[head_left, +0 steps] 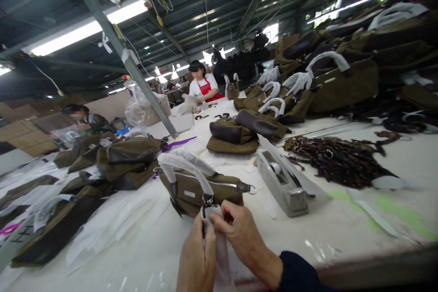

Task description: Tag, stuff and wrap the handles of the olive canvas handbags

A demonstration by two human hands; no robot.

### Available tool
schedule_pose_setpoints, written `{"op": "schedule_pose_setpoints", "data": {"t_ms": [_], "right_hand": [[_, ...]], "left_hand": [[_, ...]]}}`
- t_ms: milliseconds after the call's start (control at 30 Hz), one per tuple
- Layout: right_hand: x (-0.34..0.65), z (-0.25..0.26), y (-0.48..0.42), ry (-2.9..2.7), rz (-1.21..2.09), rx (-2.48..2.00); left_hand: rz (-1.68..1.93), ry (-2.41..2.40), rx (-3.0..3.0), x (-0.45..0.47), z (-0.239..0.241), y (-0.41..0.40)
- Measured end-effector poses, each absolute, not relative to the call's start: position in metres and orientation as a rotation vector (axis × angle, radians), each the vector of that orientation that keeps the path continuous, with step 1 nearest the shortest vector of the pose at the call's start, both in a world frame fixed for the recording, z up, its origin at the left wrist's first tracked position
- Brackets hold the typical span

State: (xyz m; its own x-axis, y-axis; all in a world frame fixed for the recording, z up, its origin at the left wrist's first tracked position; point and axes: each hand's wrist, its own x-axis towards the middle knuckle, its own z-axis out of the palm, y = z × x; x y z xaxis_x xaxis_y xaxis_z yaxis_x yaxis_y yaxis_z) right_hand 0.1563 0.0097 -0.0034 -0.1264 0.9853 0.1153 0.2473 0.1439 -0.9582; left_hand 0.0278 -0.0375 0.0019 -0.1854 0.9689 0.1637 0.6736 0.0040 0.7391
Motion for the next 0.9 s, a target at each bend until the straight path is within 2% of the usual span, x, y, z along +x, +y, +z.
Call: {"op": "schedule_pose_setpoints", "data": {"t_ms": [167, 500, 733, 833, 900], "right_hand": [[0.152, -0.008, 0.01, -1.505, 1.094, -1.252], [0.15, -0.014, 0.012, -1.436, 1.156, -1.198], [0.162, -0.014, 0.009, -1.519, 1.219, -1.138], [0.176, -0.007, 0.008, -1.606, 1.111, -1.11], [0.191, -0.001, 0.012, -1.628, 0.819, -1.08]], "left_hand": [[0.876, 1.926, 1.846, 0.019, 0.009, -0.032], [1.051, 1.874, 1.689, 0.017, 0.008, -0.032], [1.191, 1.595, 1.362, 0.009, 0.007, -0.023], [1.156, 1.46, 1.278, 0.005, 0.007, -0.019], [1.151, 1.397, 1.231, 0.004, 0.011, -0.016]]}}
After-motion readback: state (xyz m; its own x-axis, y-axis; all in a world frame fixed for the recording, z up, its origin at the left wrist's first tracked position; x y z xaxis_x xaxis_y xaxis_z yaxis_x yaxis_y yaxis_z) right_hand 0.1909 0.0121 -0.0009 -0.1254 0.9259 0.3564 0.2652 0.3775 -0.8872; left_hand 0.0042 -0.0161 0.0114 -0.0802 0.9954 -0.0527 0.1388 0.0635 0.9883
